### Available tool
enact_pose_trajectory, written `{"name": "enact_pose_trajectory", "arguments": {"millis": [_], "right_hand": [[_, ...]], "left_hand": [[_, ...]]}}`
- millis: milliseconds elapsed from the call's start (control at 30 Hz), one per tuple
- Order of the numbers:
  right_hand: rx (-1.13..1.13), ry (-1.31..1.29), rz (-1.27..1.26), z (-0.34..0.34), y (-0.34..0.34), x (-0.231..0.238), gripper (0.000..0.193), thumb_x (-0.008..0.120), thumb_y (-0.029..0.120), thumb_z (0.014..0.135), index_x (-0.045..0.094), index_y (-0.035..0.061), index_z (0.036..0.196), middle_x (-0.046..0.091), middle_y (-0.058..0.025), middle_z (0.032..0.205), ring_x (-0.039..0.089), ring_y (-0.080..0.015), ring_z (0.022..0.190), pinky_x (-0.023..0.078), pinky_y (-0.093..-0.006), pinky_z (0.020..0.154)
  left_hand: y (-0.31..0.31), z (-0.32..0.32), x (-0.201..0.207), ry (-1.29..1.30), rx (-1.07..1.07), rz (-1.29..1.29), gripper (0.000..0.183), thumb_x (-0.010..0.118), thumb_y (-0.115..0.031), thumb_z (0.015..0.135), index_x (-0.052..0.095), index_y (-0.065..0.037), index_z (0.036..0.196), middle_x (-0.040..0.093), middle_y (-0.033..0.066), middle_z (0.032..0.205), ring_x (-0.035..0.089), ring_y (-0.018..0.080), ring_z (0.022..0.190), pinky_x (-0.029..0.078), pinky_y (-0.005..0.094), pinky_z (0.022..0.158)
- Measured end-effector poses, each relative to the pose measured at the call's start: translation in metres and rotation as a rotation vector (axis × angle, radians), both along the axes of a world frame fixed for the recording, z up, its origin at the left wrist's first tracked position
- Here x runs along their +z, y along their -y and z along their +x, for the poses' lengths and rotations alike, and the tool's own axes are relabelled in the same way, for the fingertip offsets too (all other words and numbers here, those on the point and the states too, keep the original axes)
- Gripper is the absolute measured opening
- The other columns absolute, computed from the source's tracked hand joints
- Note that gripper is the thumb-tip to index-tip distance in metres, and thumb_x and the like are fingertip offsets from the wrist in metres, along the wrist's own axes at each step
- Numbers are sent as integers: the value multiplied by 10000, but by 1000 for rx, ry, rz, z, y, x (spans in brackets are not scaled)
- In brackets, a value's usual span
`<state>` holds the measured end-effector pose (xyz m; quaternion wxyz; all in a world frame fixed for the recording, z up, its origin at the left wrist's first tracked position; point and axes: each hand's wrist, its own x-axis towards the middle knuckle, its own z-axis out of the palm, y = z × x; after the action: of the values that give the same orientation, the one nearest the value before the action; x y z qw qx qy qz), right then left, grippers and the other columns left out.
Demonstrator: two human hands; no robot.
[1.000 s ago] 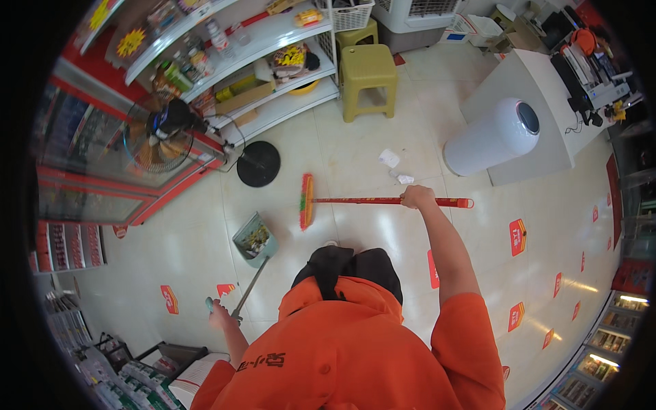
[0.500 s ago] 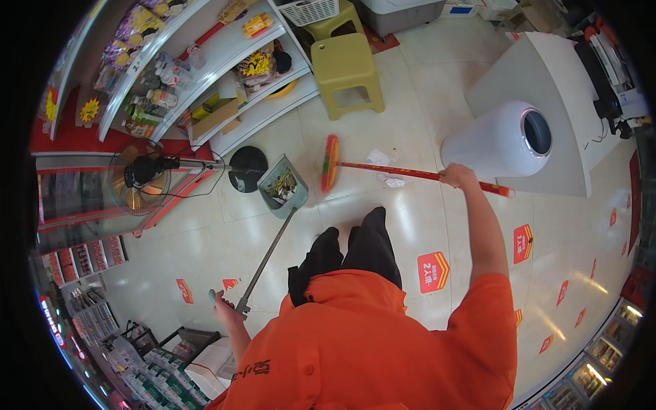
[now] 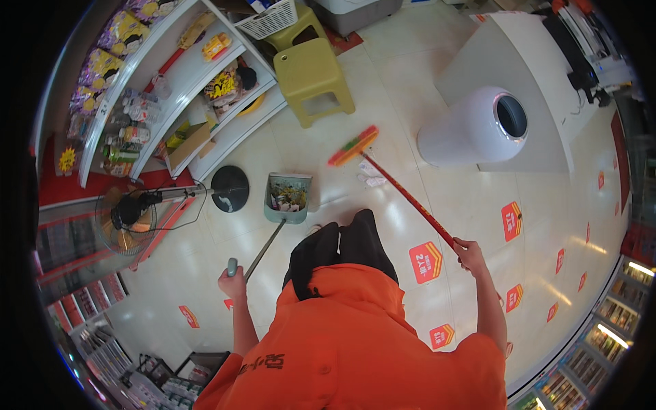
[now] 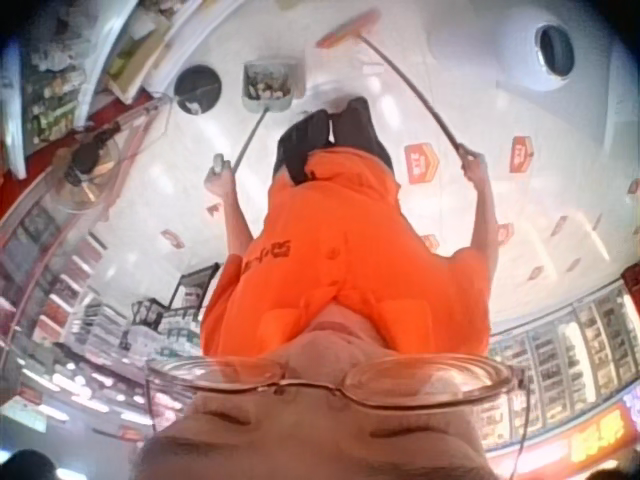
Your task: The person cleans the floor of a store by picking up pieces of trash from the floor by hand and placing them into a bin, moving a stool and a chair to reach the area behind them, and then sweeping the floor with a broom and a dustpan while walking between the aisles.
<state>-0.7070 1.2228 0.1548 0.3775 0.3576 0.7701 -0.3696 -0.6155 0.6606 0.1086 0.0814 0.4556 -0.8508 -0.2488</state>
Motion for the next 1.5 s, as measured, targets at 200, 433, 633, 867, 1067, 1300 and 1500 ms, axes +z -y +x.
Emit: {"name": "enact_pose_trajectory", "arguments": {"millis": [200, 433, 633, 867, 1067, 1300, 1500], "right_hand": [[-280, -244, -84, 57, 60, -112, 366, 448, 254, 874, 464, 84, 1197, 365, 43, 491, 329, -57, 353, 255, -221, 305], [-240, -207, 141, 82, 201, -189, 382, 413, 242, 866, 421, 75, 1210, 481, -85, 524, 481, -183, 392, 396, -308, 353], [-244, -115, -9, 200, 288, -143, 408, 422, 271, 879, 400, 84, 1242, 409, -4, 482, 413, -104, 370, 348, -251, 337], [-607, 54, -476, 257, 329, -56, 381, 452, 222, 872, 436, 68, 1220, 507, 20, 616, 419, -48, 440, 335, -196, 385], [-554, 25, -426, 222, 348, -10, 411, 513, 167, 850, 412, 91, 1241, 494, 3, 598, 418, -69, 439, 338, -202, 404], [-632, -124, -160, 193, 331, -51, 434, 452, 229, 874, 345, 136, 1284, 401, 6, 531, 345, -68, 373, 299, -208, 345], [-804, -32, -188, 231, 323, -76, 429, 433, 229, 878, 330, 132, 1283, 383, -7, 522, 354, -84, 371, 309, -217, 333]], "left_hand": [[19, -49, -48, 154, -462, 7, 233, 622, -230, 598, 541, -17, 547, 503, 159, 488, 498, 328, 454, 402, 393, 461], [55, -113, -96, 206, -816, -36, 263, 627, -304, 616, 586, -44, 630, 573, 170, 617, 556, 361, 594, 453, 433, 559], [52, -145, -100, 234, -896, 3, 270, 615, -319, 619, 596, -50, 638, 584, 163, 632, 573, 345, 626, 466, 416, 587], [48, -155, -92, 223, -900, 37, 268, 610, -306, 619, 597, -40, 645, 590, 167, 650, 574, 345, 628, 468, 418, 596], [77, -124, -89, 276, -985, 35, 242, 599, -286, 626, 587, -44, 625, 584, 171, 639, 571, 352, 637, 461, 427, 602], [119, -78, -79, 245, -1163, 47, 213, 590, -255, 622, 548, -52, 569, 553, 158, 553, 548, 364, 552, 447, 441, 547], [117, -74, -98, 188, -1201, -51, 209, 604, -250, 613, 536, -68, 538, 535, 154, 509, 544, 346, 502, 450, 423, 505]]}}
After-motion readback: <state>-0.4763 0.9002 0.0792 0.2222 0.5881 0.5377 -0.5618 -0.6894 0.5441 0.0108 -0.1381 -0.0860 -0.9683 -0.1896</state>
